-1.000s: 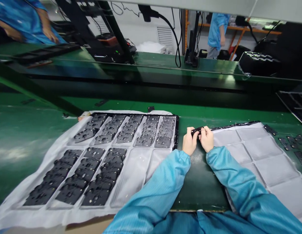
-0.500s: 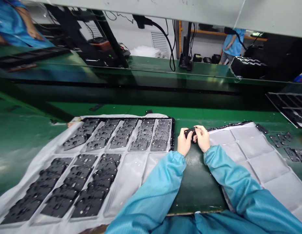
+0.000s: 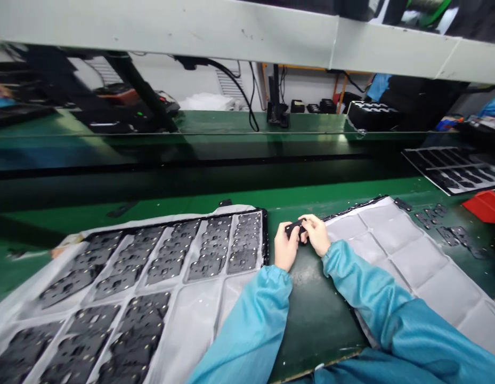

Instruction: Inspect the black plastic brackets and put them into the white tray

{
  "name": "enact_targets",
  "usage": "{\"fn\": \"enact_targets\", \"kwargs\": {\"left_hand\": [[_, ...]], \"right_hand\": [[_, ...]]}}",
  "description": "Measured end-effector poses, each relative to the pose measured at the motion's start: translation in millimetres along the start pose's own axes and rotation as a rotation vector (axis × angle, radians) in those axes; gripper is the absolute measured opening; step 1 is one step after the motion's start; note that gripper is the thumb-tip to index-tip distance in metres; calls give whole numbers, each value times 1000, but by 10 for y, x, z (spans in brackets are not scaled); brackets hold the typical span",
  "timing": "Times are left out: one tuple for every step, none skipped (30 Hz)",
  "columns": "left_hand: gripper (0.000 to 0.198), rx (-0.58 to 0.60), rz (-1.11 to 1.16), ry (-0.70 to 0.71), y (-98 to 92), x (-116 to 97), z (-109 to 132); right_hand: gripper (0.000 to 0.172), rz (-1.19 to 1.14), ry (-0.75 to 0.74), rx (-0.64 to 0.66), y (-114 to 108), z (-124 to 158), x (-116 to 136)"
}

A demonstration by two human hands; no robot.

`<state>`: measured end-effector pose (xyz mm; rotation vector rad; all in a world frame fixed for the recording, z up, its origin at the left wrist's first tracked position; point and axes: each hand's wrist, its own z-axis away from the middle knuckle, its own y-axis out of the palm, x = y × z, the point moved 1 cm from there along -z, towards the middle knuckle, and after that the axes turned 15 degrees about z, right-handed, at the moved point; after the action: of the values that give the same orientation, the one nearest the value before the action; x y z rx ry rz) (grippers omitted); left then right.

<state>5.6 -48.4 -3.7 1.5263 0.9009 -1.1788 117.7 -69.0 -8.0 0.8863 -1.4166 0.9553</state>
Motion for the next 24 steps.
{"fn": "enact_targets", "kwargs": {"left_hand": [[29,19,12,1,-5,-4,-1],[30,34,22,3,-10,-9,-3],[31,40,27,5,-15,-16,-7],[32,34,29,6,-19,-23,-11],[34,28,28,3,-21,-30,-16],[35,28,27,-3,-21,-37,-20],[36,29,25,-7,-19,-43,-22],[37,31,21,-9,-16,-48,-21],[38,36,17,-10,-13,-53,-14],[39,42,11,-11,-11,-57,-3],[40,43,0,-12,-11,-62,13],[41,36,-15,-17,-16,-65,28],[42,25,-33,-23,-24,-66,37],[43,12,-51,-30,-34,-63,35],[44,-4,-64,-36,-44,-57,20],[46,-14,-68,-40,-52,-48,-4],[48,-25,-62,-47,-55,-38,-33],[51,-34,-47,-58,-56,-30,-60],[53,-44,-24,-74,-55,-27,-79],[55,-58,5,-96,-54,-29,-88],[55,-76,35,-117,-56,-38,-90],[53,-97,62,-133,-60,-50,-85],[49,-120,84,-145,-67,-65,-77],[46,-141,98,-155,-77,-80,-69]], "right_hand": [[28,-24,20,18,-2,-2,0],[29,-48,39,40,-4,-5,-1],[29,-72,53,63,-6,-9,-1],[29,-93,62,79,-8,-14,-1],[30,-112,65,92,-9,-19,1],[30,-130,65,98,-10,-23,3],[30,-145,65,98,-9,-27,5],[30,-157,68,93,-7,-29,8],[30,-162,74,83,-3,-27,12],[30,-163,83,67,1,-19,17],[28,-162,97,49,8,-7,23],[26,-162,119,32,15,7,29],[24,-161,138,16,24,17,34],[22,-162,159,4,33,21,37],[20,-156,173,-1,40,16,37],[20,-132,165,-13,44,5,35],[19,-101,155,-30,44,-8,30],[19,-68,143,-48,43,-17,24],[18,-36,131,-63,43,-20,18],[18,-11,122,-73,44,-15,11],[18,7,112,-76,49,-5,3],[18,19,102,-75,56,7,-6],[18,22,91,-70,65,18,-17],[18,22,83,-63,77,26,-31]]}}
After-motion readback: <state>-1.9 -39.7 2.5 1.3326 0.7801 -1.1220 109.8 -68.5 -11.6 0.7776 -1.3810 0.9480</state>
